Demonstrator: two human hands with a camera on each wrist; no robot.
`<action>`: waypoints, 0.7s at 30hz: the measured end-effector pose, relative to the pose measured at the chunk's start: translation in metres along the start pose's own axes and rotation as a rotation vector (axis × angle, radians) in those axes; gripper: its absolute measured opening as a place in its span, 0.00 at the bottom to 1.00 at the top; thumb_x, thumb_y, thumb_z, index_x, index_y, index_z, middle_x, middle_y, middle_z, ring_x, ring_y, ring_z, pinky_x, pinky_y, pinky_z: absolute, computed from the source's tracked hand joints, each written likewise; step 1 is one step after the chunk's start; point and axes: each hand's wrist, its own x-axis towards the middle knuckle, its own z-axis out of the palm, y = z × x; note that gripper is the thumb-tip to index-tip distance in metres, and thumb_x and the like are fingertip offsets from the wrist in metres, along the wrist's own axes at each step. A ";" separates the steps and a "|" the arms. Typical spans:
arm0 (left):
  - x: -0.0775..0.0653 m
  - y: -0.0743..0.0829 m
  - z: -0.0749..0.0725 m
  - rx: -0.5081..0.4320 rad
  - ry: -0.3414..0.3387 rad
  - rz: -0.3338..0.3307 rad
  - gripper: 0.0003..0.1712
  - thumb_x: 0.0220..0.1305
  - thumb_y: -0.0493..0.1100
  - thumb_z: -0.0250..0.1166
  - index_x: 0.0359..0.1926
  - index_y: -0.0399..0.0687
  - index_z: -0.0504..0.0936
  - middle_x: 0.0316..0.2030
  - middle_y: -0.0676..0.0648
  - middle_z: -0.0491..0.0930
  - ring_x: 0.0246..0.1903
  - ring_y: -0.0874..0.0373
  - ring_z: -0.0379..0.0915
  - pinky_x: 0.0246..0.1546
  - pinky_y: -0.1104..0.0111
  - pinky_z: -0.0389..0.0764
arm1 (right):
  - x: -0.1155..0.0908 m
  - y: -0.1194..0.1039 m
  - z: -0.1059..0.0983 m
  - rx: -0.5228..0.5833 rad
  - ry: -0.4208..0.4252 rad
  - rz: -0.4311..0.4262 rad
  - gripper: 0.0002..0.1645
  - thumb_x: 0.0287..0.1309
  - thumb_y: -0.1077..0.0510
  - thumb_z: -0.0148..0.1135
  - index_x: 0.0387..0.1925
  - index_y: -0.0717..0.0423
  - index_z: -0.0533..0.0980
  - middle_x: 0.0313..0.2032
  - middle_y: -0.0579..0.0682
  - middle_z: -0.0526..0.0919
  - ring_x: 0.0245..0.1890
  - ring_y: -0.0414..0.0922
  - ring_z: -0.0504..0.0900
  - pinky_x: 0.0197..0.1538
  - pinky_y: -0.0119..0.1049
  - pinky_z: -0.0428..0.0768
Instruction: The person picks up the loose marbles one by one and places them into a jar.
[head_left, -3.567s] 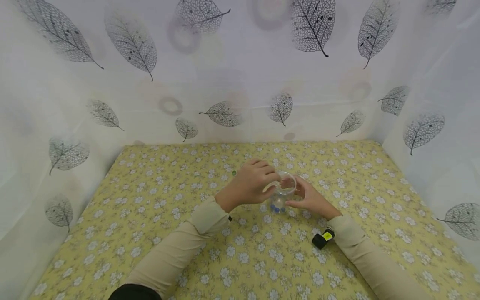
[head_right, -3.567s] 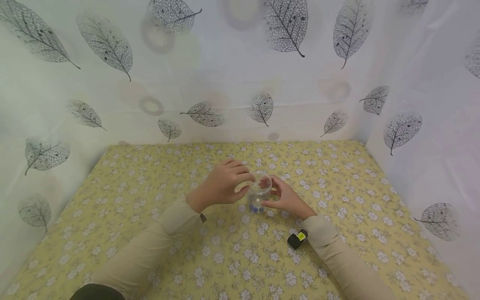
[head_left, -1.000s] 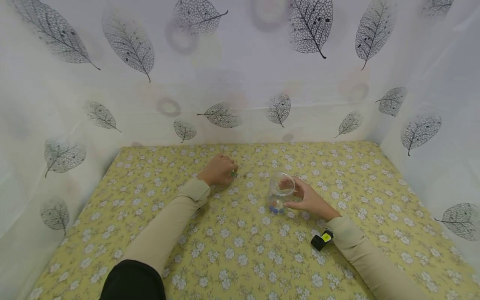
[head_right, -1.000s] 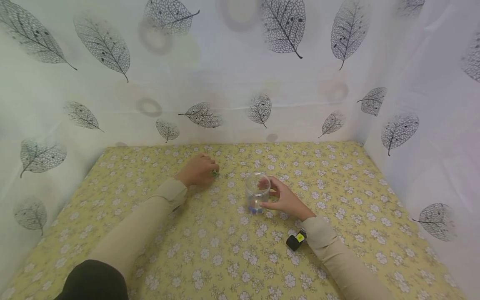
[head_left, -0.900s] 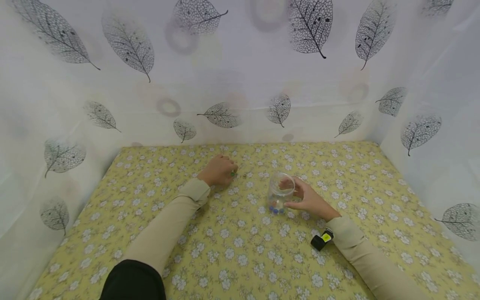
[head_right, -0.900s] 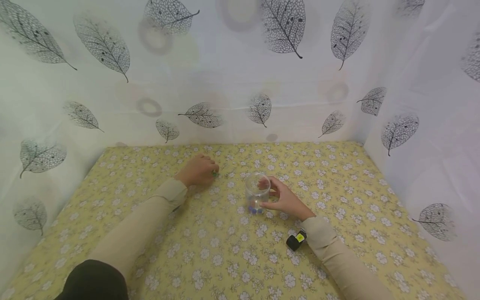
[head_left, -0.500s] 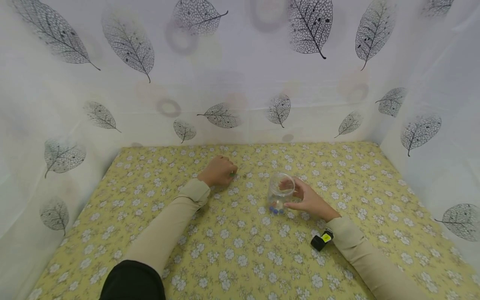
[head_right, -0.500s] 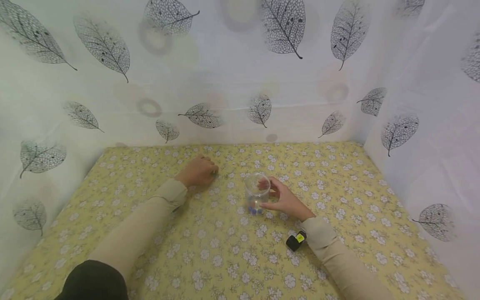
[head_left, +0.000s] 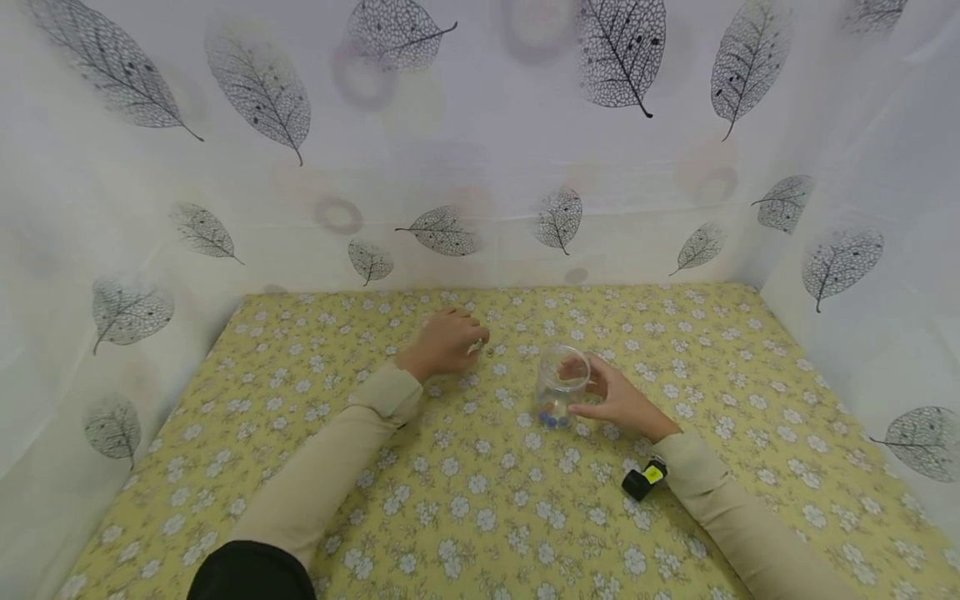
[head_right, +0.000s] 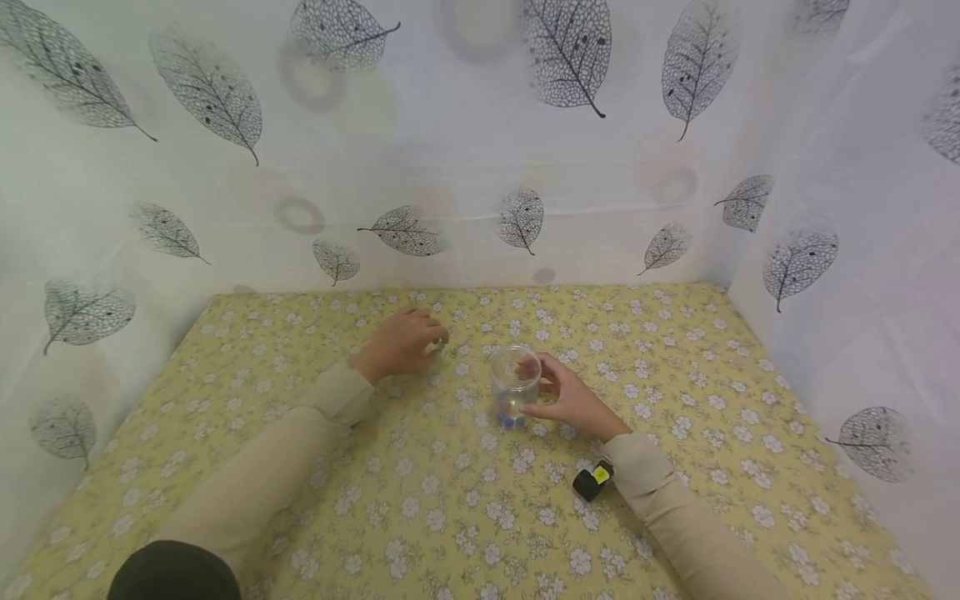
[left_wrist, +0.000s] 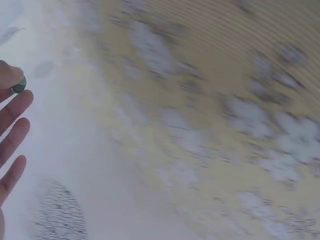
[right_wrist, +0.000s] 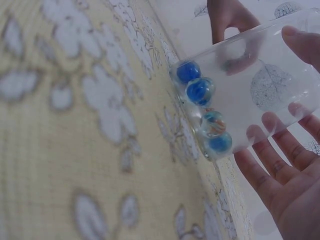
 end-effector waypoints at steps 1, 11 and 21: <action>0.001 0.003 -0.004 0.008 0.022 0.008 0.05 0.55 0.42 0.64 0.34 0.54 0.82 0.32 0.53 0.84 0.35 0.57 0.78 0.46 0.62 0.77 | 0.000 0.000 0.000 0.002 -0.001 0.000 0.37 0.55 0.60 0.66 0.64 0.59 0.61 0.60 0.62 0.69 0.60 0.57 0.70 0.60 0.38 0.74; 0.012 0.037 -0.037 0.055 0.155 0.059 0.04 0.55 0.45 0.66 0.34 0.57 0.83 0.33 0.56 0.85 0.36 0.60 0.78 0.46 0.64 0.77 | 0.000 -0.002 0.000 0.014 -0.001 0.015 0.38 0.55 0.60 0.66 0.65 0.59 0.59 0.60 0.62 0.68 0.61 0.60 0.68 0.61 0.51 0.71; 0.020 0.064 -0.058 0.045 0.217 0.086 0.06 0.55 0.47 0.66 0.35 0.58 0.84 0.34 0.57 0.85 0.38 0.61 0.79 0.48 0.66 0.77 | -0.001 -0.003 0.000 0.024 -0.002 0.016 0.39 0.55 0.60 0.65 0.65 0.59 0.59 0.61 0.62 0.67 0.60 0.50 0.71 0.59 0.54 0.71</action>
